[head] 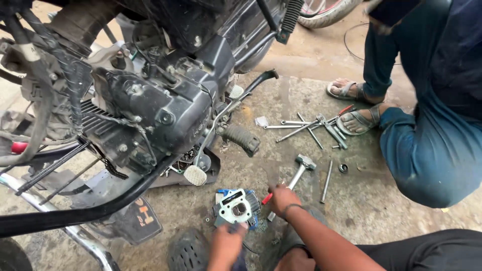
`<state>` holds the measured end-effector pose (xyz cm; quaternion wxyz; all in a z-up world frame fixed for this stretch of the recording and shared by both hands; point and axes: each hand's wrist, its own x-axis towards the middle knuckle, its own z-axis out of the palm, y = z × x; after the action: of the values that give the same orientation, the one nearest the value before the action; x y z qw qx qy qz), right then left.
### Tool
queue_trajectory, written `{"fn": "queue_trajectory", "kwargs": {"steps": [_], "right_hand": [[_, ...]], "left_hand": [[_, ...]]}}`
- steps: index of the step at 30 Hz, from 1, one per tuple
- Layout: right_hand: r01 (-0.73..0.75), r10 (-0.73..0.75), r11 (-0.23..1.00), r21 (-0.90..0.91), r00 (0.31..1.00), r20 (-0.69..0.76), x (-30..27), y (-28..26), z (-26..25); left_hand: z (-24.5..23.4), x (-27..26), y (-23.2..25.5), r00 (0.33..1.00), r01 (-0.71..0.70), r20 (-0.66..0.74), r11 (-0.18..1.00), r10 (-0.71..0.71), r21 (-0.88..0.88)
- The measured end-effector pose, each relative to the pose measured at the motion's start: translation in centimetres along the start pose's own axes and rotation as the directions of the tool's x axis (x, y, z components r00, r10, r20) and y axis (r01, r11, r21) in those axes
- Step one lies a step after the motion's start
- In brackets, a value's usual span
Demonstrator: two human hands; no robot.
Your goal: Inspecting and assembling components of a motorcycle engine cylinder head on a workshop floor.
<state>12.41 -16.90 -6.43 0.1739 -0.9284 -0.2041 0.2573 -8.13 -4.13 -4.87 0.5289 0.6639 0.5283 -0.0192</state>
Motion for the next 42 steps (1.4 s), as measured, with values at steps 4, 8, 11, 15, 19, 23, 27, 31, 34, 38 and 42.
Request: {"fn": "queue_trajectory", "kwargs": {"steps": [4, 8, 11, 15, 19, 23, 27, 31, 34, 38, 42], "right_hand": [[0.212, -0.174, 0.926, -0.312, 0.974, 0.146, 0.3, 1.3, 1.2], [0.282, -0.256, 0.893, -0.352, 0.959, 0.120, 2.1, 2.9, 4.0], [0.328, -0.325, 0.852, -0.408, 0.942, 0.079, 3.3, 3.1, 3.6], [0.223, -0.266, 0.919, -0.326, 0.959, -0.095, 0.4, -1.1, -0.2], [0.019, 0.066, 0.912, 0.410, 0.979, -0.193, -2.1, -1.6, -0.1], [-0.138, 0.056, 0.450, 0.882, 0.990, 0.127, -4.6, -0.2, 3.6], [-0.253, 0.078, 0.419, 0.872, 0.967, 0.243, -4.6, 1.8, 3.5], [-0.439, 0.098, 0.421, 0.794, 0.892, 0.441, -4.4, 4.0, 2.2], [-0.427, -0.038, 0.639, 0.640, 0.813, 0.581, -5.3, 3.5, -0.2], [-0.279, -0.164, 0.871, 0.406, 0.613, 0.773, -6.3, 1.8, 0.3], [-0.200, -0.248, 0.837, 0.510, 0.691, 0.679, -5.7, 2.6, 4.5]], "left_hand": [[1.0, -3.0, 1.6, 0.959, -0.009, 0.274, 0.962, -0.069, 0.274], [2.3, -3.9, 1.4, 0.885, 0.024, 0.439, 0.958, -0.153, 0.285], [6.4, -1.0, -4.8, 0.816, -0.183, 0.553, 0.982, 0.171, -0.034], [4.1, -3.0, 0.3, 0.924, -0.201, 0.343, 0.978, 0.170, 0.056], [3.0, -3.9, 4.7, 0.947, -0.319, 0.027, 0.946, 0.321, -0.060], [2.5, -4.4, 5.1, 0.912, -0.411, 0.023, 0.910, 0.411, 0.045], [3.5, -3.3, 1.3, 0.924, -0.330, 0.271, 0.921, 0.271, 0.205], [2.2, -3.4, -0.1, 0.899, -0.365, 0.296, 0.926, 0.323, 0.099], [1.2, -2.4, -0.4, 0.906, -0.300, 0.348, 0.946, 0.242, 0.121], [0.3, 1.4, -3.0, 0.904, -0.292, 0.387, 0.925, 0.184, 0.242], [-2.6, 3.5, -2.4, 0.999, -0.014, 0.047, 0.906, -0.007, 0.423]]}}
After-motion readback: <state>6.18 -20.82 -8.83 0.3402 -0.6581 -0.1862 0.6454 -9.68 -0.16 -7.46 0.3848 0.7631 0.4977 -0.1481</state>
